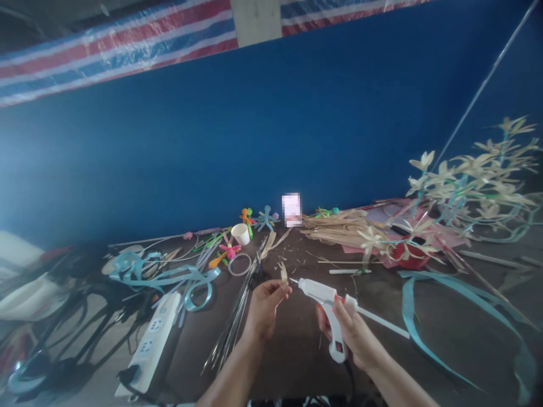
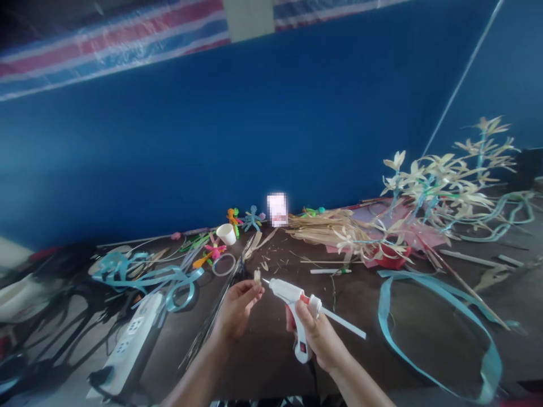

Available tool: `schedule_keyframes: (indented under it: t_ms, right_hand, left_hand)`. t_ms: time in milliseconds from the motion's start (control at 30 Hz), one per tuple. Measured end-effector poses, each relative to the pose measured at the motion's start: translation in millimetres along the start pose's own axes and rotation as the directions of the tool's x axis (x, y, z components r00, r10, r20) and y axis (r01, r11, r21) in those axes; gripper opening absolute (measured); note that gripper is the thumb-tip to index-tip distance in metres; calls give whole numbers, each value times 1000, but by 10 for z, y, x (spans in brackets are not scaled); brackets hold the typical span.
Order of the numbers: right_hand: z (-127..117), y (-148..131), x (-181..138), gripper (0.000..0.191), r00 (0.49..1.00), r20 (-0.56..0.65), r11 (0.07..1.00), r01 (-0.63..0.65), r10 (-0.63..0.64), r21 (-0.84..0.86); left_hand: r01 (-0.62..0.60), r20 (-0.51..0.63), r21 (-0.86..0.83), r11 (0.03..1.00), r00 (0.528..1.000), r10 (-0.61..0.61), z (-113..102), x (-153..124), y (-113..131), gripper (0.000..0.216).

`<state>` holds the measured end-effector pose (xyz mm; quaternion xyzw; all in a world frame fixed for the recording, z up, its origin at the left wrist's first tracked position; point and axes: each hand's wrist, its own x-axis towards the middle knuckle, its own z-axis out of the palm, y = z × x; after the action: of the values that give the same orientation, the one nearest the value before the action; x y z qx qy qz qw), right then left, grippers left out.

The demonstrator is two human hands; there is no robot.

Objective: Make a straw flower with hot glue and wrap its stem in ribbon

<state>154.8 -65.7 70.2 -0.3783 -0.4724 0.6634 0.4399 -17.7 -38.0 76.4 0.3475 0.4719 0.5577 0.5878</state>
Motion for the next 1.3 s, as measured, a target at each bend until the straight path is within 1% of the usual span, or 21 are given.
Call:
schedule_keyframes:
  t_ms: [100, 267, 433, 533, 600, 733, 833, 1000, 1100, 1200, 1300]
  right_hand:
    - [-5, -40, -3, 52, 1000, -23, 999, 4, -5, -47]
    - [-32, 25, -7, 52, 997, -75, 978, 11, -27, -207]
    - [-21, 9, -20, 51, 998, -56, 959, 4, -21, -283]
    - [3, -24, -24, 51, 997, -82, 954, -22, -2, -300]
    - [11, -36, -28, 52, 994, -106, 950, -20, -13, -311]
    - [-7, -48, -40, 53, 998, -55, 949, 21, -41, -316]
    - [-18, -64, -49, 52, 999, -26, 952, 22, -31, -305]
    - [11, -85, -55, 51, 995, -93, 959, -10, -17, -283]
    - [17, -64, -54, 50, 994, -106, 961, -33, 4, -275]
    - [-4, -65, -54, 50, 997, -79, 960, -16, -6, -279]
    - [-33, -113, -59, 51, 1000, 5, 945, 22, -21, -328]
  left_hand:
    - [-5, 4, 1, 1000, 1000, 5, -4, 1, -5, 10]
    - [1, -7, 26, 1000, 1000, 0, -2, -6, -8, 10]
    - [-14, 7, 30, 999, 1000, 14, 9, -19, 2, 9]
    - [-24, 16, 38, 999, 1000, 24, 7, -20, 5, 10]
    - [-26, 19, 47, 999, 1000, 25, 5, -17, 7, 10]
    - [-28, 10, 67, 997, 1000, 27, 9, -15, 21, 9]
    - [-26, 2, 96, 995, 1000, 26, 14, -17, 23, 9]
    - [-16, -36, 124, 992, 999, 21, 5, -21, -9, 13]
    - [-21, -34, 130, 991, 999, 25, 9, -25, -9, 14]
    - [-33, -21, 126, 992, 999, 36, 27, -34, 14, 13]
    - [-41, -16, 118, 992, 999, 44, 44, -45, 39, 12]
